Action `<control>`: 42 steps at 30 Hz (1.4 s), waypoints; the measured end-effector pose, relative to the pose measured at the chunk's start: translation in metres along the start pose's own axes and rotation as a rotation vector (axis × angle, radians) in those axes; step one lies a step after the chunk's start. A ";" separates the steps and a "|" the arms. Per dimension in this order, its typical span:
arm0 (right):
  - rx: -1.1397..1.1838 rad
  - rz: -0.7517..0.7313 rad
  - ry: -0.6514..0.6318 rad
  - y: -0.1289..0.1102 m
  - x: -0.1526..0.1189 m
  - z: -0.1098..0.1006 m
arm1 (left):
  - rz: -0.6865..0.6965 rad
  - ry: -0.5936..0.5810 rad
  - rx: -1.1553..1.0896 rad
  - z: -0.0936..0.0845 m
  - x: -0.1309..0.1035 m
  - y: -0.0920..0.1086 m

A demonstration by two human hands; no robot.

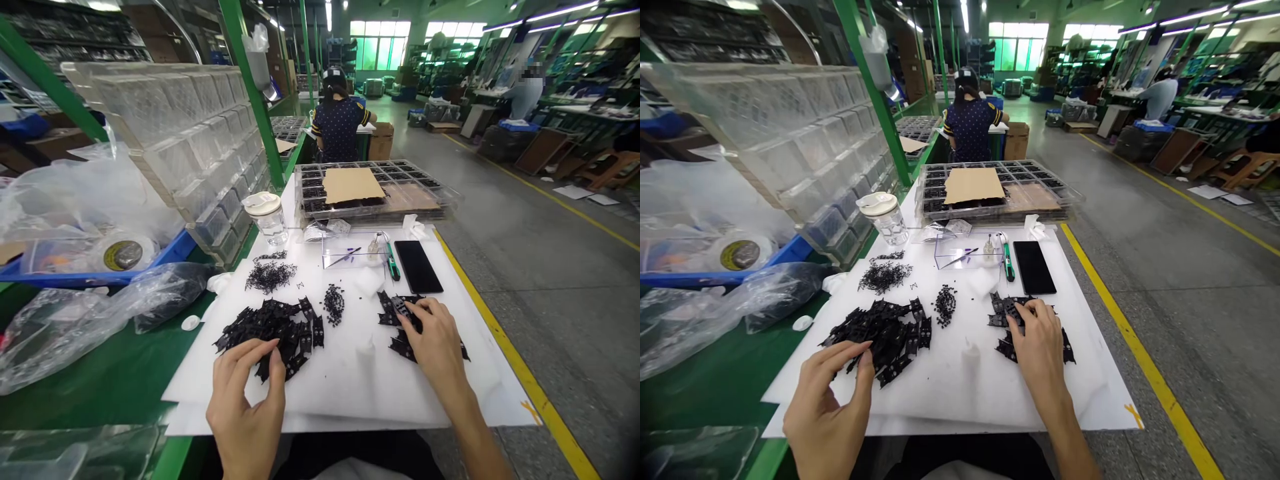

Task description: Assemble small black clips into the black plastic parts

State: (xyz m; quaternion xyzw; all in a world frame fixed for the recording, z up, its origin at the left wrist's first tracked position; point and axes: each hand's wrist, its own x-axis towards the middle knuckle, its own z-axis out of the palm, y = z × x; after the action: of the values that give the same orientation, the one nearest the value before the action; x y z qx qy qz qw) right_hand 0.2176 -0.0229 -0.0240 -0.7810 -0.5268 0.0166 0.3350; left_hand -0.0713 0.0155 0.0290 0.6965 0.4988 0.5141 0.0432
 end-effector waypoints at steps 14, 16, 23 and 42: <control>0.326 0.191 0.051 -0.020 -0.003 -0.032 | 0.011 -0.018 -0.323 0.001 -0.017 0.017; 0.381 0.189 0.019 -0.024 -0.007 -0.038 | 0.005 -0.012 -0.355 0.001 -0.019 0.020; 0.526 0.244 -0.011 -0.033 -0.026 -0.056 | -0.007 -0.047 -0.488 -0.003 -0.025 0.035; 0.854 -0.241 -0.575 -0.083 -0.058 -0.089 | -0.916 -1.022 -1.350 -0.010 -0.044 0.074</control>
State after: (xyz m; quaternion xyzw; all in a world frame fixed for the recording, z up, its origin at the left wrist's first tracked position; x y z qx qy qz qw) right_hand 0.1579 -0.0983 0.0709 -0.4727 -0.6298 0.4046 0.4649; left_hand -0.0303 -0.0580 0.0466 0.4023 0.2422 0.2606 0.8436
